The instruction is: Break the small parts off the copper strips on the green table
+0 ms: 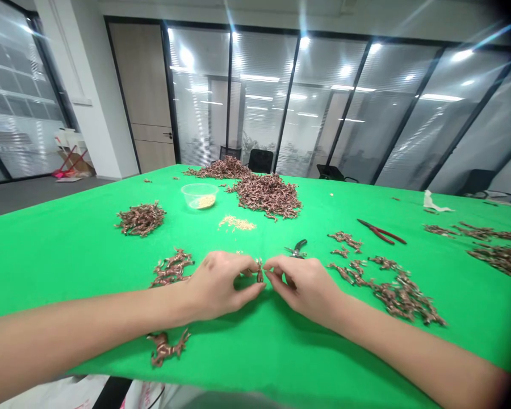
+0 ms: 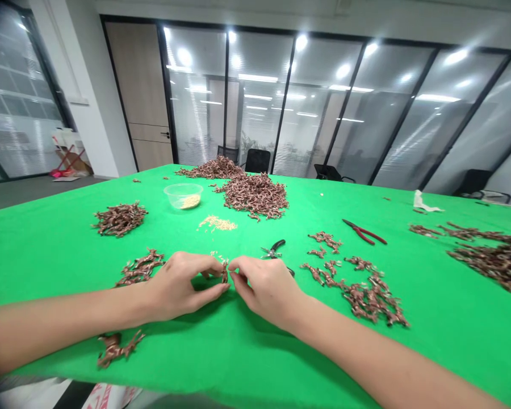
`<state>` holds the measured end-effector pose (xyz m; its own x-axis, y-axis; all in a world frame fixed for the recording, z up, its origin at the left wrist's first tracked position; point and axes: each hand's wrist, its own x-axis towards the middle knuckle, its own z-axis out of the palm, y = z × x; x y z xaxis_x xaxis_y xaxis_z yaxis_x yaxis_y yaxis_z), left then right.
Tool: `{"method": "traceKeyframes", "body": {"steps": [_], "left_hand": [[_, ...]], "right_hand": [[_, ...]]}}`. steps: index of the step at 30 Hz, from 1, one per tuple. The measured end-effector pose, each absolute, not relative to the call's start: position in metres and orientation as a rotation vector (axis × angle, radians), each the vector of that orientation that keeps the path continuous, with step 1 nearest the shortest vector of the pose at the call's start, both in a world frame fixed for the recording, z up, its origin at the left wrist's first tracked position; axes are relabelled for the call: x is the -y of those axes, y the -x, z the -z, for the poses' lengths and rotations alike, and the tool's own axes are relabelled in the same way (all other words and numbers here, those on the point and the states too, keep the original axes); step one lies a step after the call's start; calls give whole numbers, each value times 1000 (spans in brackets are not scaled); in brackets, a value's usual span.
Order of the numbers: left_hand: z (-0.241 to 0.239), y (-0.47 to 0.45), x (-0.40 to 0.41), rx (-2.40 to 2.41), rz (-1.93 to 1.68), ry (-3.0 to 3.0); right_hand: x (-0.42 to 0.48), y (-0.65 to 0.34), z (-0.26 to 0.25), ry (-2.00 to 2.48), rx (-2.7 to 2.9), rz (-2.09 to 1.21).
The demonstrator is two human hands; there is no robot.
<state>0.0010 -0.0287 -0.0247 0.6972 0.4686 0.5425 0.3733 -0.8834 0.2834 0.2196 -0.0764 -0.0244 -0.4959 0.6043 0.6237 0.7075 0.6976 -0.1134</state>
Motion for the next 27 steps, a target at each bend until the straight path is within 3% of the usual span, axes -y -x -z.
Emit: {"method": "traceKeyframes", "body": {"steps": [9, 17, 23, 27], "left_hand": [[25, -1, 27, -655, -943, -2755], [29, -1, 25, -641, -1011, -2825], [29, 0, 25, -593, -1023, -2905], [29, 0, 23, -547, -1004, -2957]], "right_hand": [[78, -220, 23, 991, 2278, 131], [82, -214, 16, 1057, 2196, -150], [88, -207, 7, 1172, 2069, -562], [86, -205, 4, 1260, 1821, -1108]]}}
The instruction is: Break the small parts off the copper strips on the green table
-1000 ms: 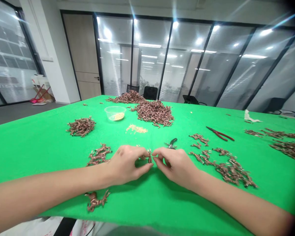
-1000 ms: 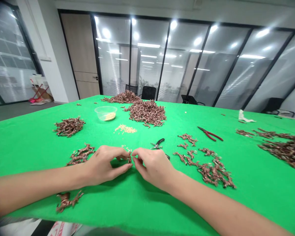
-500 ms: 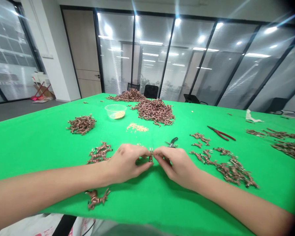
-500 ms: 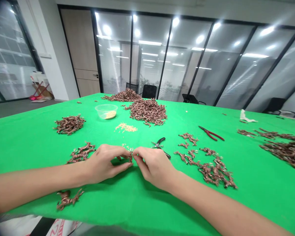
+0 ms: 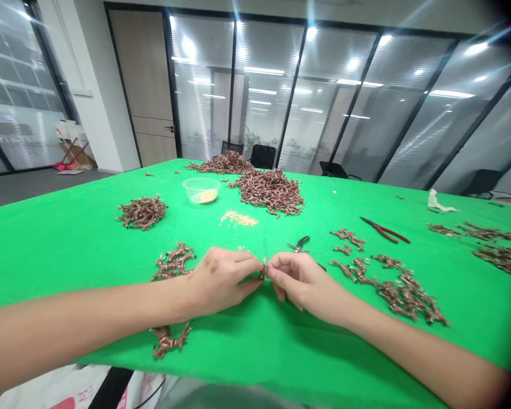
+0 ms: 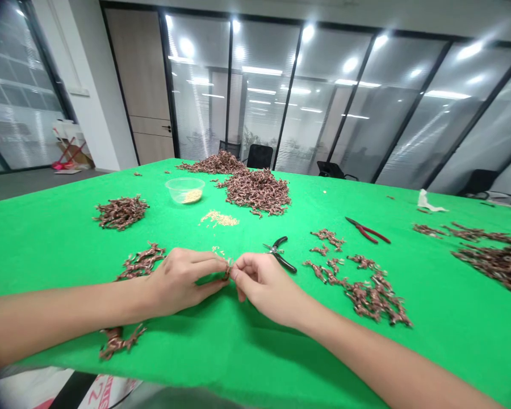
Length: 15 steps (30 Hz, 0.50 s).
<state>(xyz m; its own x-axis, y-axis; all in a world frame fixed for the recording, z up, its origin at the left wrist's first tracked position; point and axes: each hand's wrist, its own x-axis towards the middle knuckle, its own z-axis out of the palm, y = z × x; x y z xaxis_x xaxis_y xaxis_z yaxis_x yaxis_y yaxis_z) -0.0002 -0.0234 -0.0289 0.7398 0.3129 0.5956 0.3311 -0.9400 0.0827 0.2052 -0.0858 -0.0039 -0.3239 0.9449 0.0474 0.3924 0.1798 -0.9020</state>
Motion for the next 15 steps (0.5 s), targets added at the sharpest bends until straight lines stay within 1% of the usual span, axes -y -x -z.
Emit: {"method": "traceKeyframes", "body": {"steps": [2, 3, 4, 6, 7, 9, 13, 15], "left_hand": [[29, 0, 22, 497, 1002, 2886], [30, 0, 22, 480, 1018, 2879], [30, 0, 21, 474, 1035, 2874], [31, 0, 20, 494, 1057, 2873], [31, 0, 20, 518, 1061, 2876], [30, 0, 21, 569, 1051, 2896], [27, 0, 23, 646, 1043, 2934], [26, 0, 24, 671, 1061, 2936]], "right_hand": [[84, -206, 2, 1269, 1673, -1357], [82, -206, 2, 1267, 1625, -1425], [82, -206, 1, 1266, 1600, -1450], [81, -208, 2, 1287, 1605, -1398], [81, -208, 3, 1308, 1625, -1324], [82, -210, 7, 1329, 1715, -1070], [86, -215, 14, 1224, 2019, -363], [86, -218, 16, 1145, 2123, -66]]}}
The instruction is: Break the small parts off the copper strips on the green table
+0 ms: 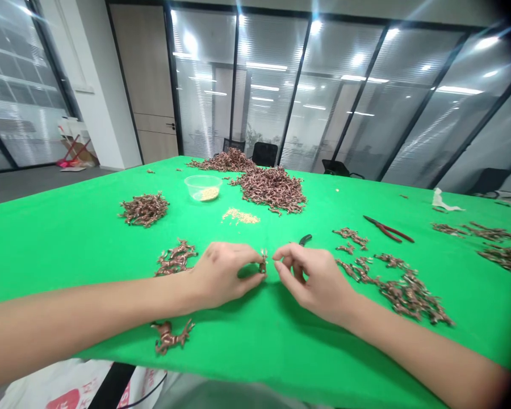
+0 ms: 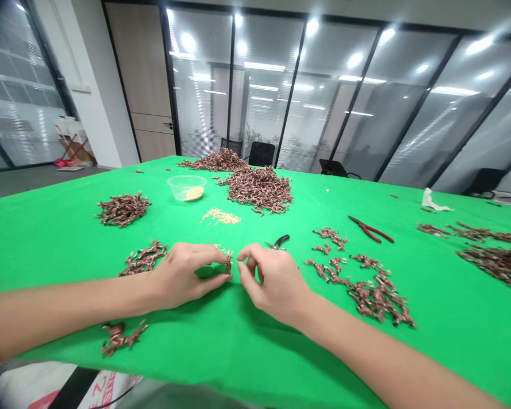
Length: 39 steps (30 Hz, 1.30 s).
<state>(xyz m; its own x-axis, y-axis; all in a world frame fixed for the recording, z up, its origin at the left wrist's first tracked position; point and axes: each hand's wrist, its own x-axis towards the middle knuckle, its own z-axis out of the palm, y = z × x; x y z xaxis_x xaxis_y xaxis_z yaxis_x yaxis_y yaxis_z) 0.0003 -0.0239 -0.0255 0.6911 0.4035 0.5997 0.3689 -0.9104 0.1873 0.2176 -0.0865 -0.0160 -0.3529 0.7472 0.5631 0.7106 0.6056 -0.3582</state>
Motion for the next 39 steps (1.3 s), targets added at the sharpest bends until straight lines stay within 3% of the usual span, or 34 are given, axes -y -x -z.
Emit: {"method": "traceKeyframes", "body": {"steps": [4, 7, 17, 26, 31, 39], "left_hand": [[25, -1, 25, -644, -1050, -2823], [24, -1, 25, -621, -1060, -2817], [23, -1, 26, -555, -1062, -2825], [24, -1, 26, -553, -1061, -2861], [25, 0, 26, -548, -1033, -2903], [28, -1, 24, -466, -1190, -3045]], "right_hand": [[85, -222, 18, 986, 2240, 361], [82, -224, 20, 949, 2295, 462], [81, -221, 19, 939, 2339, 467], [81, -220, 21, 1051, 2322, 278], [83, -216, 17, 1123, 2261, -19], [89, -206, 1, 1282, 1830, -1025]]}}
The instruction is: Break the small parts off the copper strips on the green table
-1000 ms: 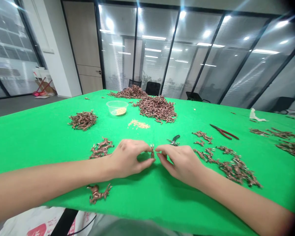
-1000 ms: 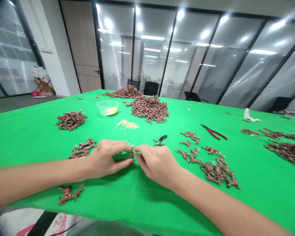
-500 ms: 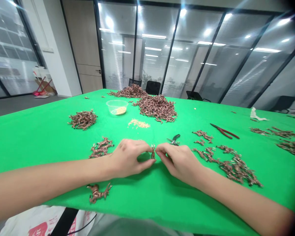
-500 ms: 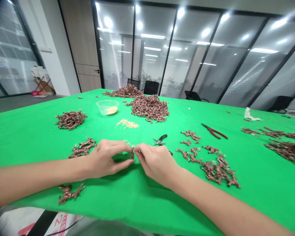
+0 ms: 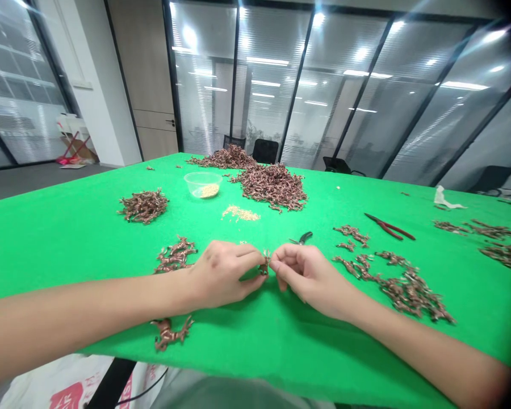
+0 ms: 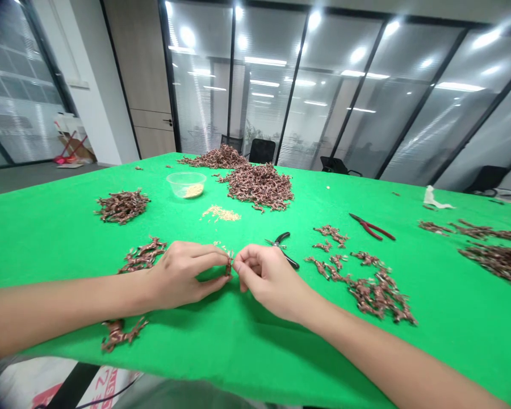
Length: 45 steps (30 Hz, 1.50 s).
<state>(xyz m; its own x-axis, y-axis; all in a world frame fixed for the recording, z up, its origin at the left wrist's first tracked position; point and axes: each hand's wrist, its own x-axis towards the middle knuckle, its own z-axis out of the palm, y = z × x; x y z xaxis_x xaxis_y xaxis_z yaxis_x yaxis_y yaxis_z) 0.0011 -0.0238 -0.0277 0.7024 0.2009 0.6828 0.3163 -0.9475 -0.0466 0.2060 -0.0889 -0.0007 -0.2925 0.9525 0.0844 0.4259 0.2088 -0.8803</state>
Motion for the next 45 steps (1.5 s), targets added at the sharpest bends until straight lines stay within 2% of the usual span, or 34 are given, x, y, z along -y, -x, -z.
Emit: {"method": "traceKeyframes", "body": {"steps": [5, 8, 11, 16, 18, 21, 33, 45], "left_hand": [[27, -3, 24, 303, 1168, 2617], [26, -3, 25, 344, 1160, 2658], [26, -1, 25, 470, 1133, 2769], [24, -1, 26, 596, 1098, 2883], [24, -1, 26, 614, 1104, 2899], [25, -2, 26, 618, 1112, 2908], [25, -2, 26, 600, 1134, 2928], [26, -2, 26, 575, 1132, 2954]], "right_hand": [[85, -209, -1, 1238, 1561, -1538], [84, -210, 1, 1241, 1554, -1520], [84, -212, 4, 1314, 1730, -1081], [84, -220, 10, 1144, 2193, 106], [84, -222, 12, 1068, 2253, 317], [84, -223, 14, 984, 2310, 462], [82, -222, 15, 932, 2372, 570], [80, -222, 17, 975, 2384, 452]]}}
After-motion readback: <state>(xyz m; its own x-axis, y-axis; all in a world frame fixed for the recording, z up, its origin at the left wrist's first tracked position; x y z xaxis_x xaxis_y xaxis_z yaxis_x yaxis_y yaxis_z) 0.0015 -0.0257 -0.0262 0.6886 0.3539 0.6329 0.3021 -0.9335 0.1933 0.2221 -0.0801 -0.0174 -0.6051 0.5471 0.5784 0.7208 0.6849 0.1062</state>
